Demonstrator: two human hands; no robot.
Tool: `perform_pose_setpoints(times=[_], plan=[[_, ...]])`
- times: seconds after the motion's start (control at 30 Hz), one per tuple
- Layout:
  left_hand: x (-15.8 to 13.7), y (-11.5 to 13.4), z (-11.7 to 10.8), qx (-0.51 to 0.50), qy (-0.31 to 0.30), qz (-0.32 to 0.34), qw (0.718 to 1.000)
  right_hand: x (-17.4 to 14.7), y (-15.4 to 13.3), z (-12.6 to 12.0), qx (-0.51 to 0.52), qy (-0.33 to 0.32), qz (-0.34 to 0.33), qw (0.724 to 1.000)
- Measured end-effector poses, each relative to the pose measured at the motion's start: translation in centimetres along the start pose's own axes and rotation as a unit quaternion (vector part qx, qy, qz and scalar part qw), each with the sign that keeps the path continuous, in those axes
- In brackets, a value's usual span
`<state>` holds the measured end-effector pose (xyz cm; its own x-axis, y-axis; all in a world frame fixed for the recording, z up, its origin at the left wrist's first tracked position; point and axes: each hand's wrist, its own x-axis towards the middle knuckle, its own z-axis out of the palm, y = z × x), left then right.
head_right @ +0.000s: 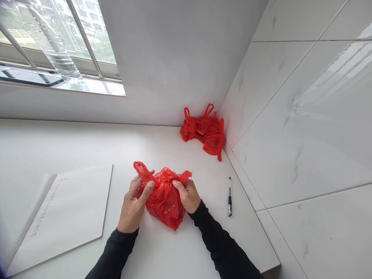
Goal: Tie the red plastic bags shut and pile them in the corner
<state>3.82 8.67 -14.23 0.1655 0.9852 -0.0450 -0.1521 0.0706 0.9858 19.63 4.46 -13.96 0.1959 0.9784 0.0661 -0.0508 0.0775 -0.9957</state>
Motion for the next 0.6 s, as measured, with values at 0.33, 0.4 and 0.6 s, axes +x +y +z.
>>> perform_pose_setpoints(times=[0.33,0.4,0.6], plan=[[-0.1,0.9,0.1,-0.044,0.081,0.017,0.996,0.3,0.5,-0.3,-0.121,0.112,-0.019,0.986],[0.2,0.7,-0.2,-0.034,0.093,0.025,0.995,0.5,0.6,-0.5,-0.13,0.113,-0.022,0.985],[-1.6,0.6,-0.8,0.107,-0.048,0.246,0.962,-1.2,0.1,-0.2,-0.131,0.135,0.006,0.982]])
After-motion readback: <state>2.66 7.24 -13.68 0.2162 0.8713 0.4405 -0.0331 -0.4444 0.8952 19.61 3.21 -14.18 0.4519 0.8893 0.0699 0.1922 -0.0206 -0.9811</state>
